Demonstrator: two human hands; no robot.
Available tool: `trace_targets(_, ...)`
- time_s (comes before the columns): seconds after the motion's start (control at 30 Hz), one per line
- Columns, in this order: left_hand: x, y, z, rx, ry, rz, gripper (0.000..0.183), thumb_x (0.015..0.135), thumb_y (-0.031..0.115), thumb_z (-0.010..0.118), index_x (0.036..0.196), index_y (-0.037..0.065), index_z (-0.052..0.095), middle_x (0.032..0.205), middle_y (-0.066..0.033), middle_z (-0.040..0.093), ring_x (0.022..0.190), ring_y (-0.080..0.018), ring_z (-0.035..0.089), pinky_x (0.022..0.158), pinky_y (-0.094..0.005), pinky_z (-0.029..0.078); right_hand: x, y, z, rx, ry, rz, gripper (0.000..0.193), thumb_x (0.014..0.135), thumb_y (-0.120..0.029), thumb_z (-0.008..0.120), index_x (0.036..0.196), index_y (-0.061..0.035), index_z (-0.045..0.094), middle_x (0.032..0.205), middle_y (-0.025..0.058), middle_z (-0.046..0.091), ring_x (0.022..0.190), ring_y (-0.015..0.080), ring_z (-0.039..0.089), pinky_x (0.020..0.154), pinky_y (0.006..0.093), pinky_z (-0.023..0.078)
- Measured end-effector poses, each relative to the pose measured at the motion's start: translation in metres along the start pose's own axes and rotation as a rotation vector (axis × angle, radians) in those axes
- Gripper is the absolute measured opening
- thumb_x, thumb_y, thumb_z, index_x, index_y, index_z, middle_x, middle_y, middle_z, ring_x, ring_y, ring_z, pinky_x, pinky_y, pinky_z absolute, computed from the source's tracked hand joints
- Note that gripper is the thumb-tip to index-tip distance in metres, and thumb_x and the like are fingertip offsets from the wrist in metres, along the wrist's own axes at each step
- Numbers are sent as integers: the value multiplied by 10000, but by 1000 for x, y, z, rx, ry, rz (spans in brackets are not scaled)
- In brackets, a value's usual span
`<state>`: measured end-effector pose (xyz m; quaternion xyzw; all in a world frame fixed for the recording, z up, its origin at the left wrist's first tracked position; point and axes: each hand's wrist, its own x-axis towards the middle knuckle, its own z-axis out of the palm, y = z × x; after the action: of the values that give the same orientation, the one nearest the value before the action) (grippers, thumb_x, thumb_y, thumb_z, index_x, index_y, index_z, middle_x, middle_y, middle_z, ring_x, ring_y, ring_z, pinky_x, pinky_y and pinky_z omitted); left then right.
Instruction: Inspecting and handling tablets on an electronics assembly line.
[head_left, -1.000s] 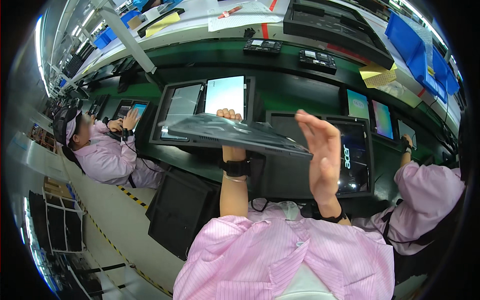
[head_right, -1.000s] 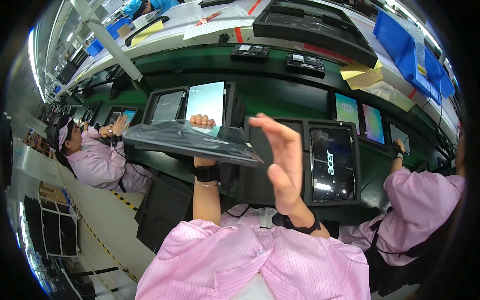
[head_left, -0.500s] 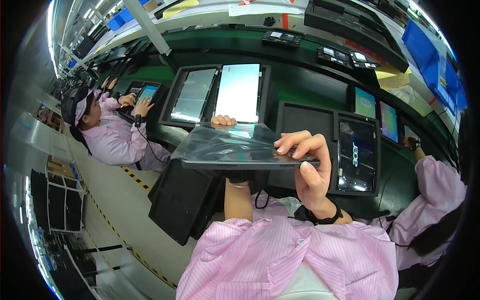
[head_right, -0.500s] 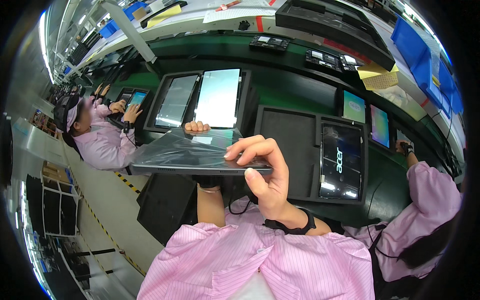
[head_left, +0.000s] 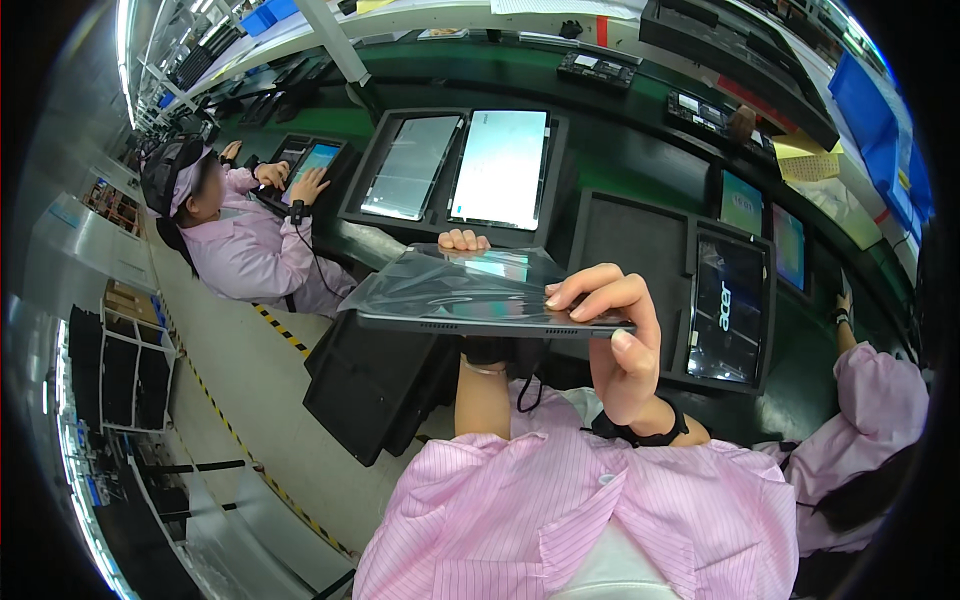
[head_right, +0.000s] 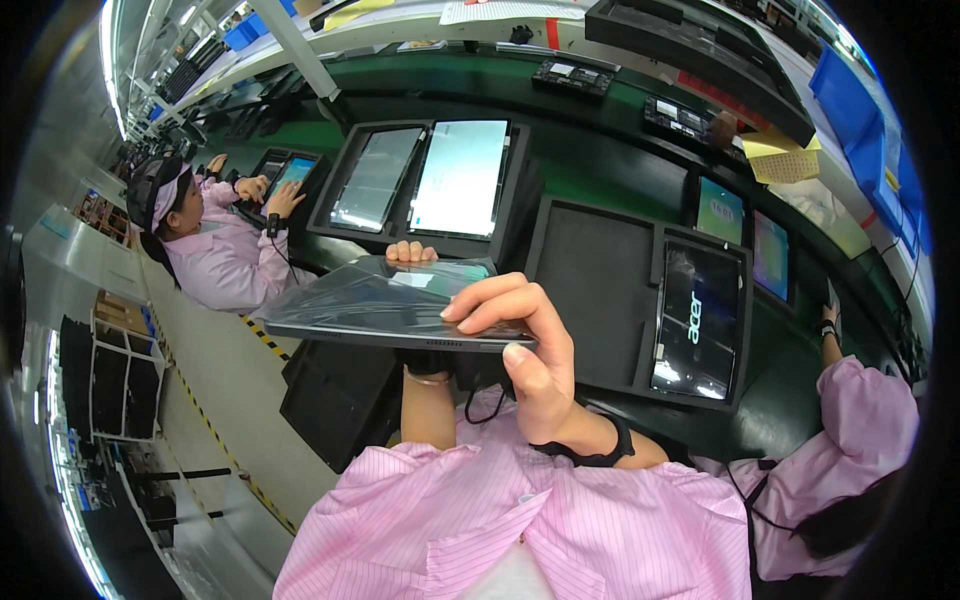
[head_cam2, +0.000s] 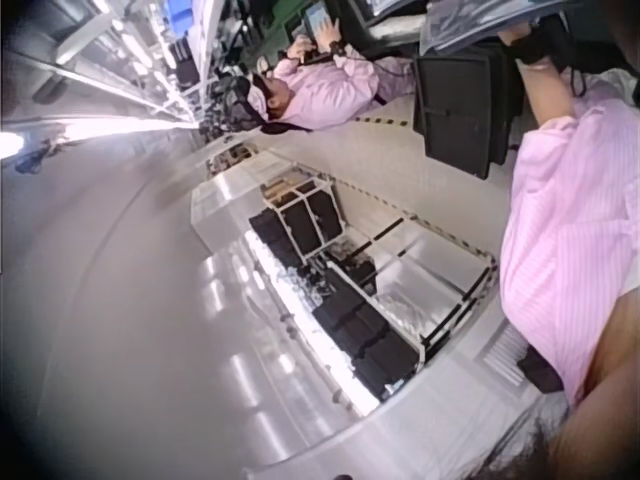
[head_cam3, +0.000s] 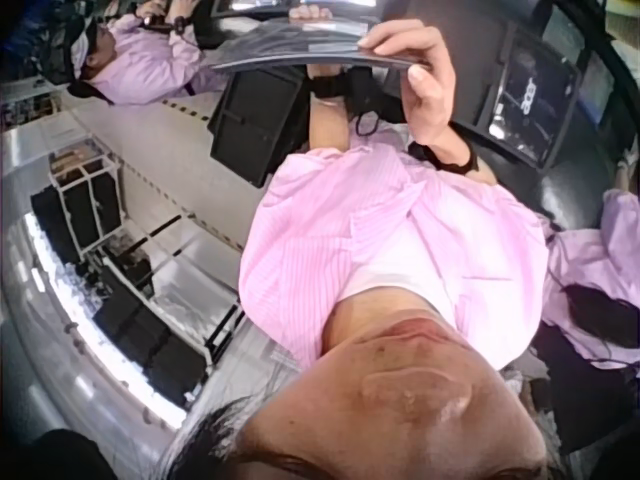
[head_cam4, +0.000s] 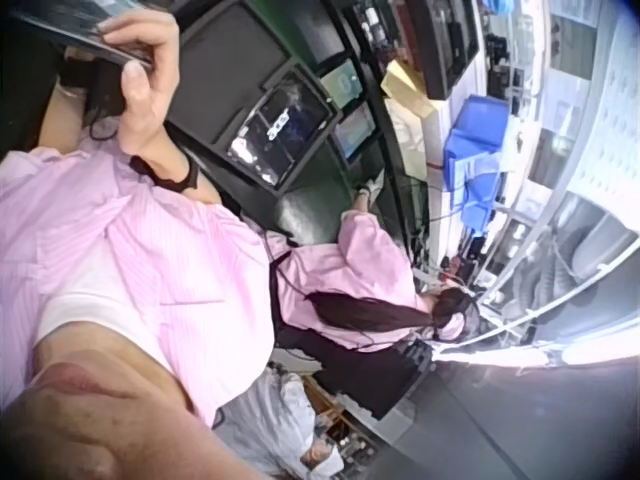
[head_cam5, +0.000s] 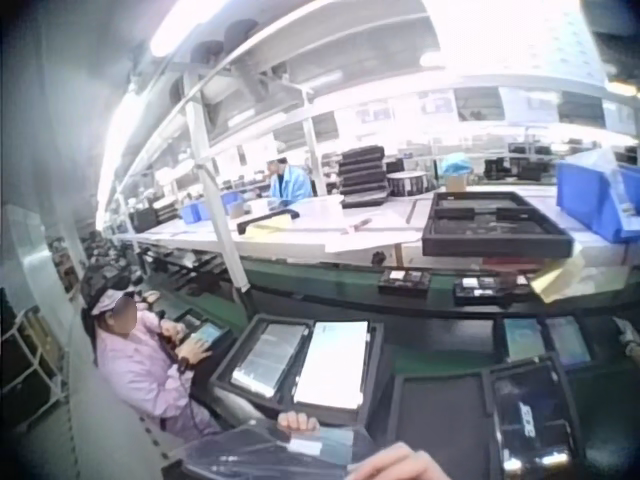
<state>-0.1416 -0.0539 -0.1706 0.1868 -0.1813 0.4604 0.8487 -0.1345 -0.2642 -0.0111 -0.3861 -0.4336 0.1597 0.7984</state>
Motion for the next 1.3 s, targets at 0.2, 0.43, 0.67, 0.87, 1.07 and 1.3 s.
trace_targets(0.2, 54, -1, -28, -322, -608, -104, 178, 914, 158, 382, 755, 99, 437, 681, 12, 353, 647, -136, 332, 736, -320, 296, 8, -14, -5, -16, -52, -197, 295, 724, -163, 647, 927, 30, 552, 1026, 200, 563, 1028, 288, 515, 884, 392, 392)
trace_targets(0.43, 124, 5, 22, -263, -883, 63, 106, 891, 155, 479, 902, 86, 559, 849, -18, 550, 828, -157, 520, 776, -293, 361, 19, -59, -15, -360, -360, -74, 101, 649, 22, 700, 743, 5, 666, 765, 106, 654, 787, 229, 601, 724, 317, 470)
trace_targets(0.67, 157, -4, 73, -298, -1030, 46, 93, 888, 165, 501, 871, 115, 577, 811, 14, 573, 796, -117, 540, 760, -252, 369, 32, -48, 2, -430, -265, -45, 37, 694, 34, 660, 726, 16, 655, 711, 87, 646, 684, 167, 604, 626, 249, 466)
trace_targets(0.87, 162, 5, 68, -249, -1080, 52, 135, 904, 215, 481, 899, 133, 588, 852, 18, 587, 839, -109, 547, 770, -244, 363, 33, -44, 4, -356, -273, -159, 68, 663, 15, 683, 726, -3, 667, 723, 80, 647, 682, 192, 601, 614, 272, 470)
trace_targets(1.07, 136, 69, 12, -247, -831, 203, 155, 907, 220, 438, 870, 134, 562, 795, 21, 548, 762, -121, 502, 750, -270, 347, -3, -21, 3, -493, -431, -542, 184, 658, -133, 673, 815, -38, 690, 815, 58, 664, 725, 221, 596, 633, 291, 458)
trace_targets(1.3, 44, 143, -42, 101, -172, 268, 150, 905, 222, 439, 878, 130, 555, 800, 13, 542, 757, -126, 492, 740, -277, 345, -73, 188, 15, -528, -185, 488, 254, 794, -218, 596, 939, -10, 579, 873, 158, 585, 805, 271, 561, 699, 322, 458)
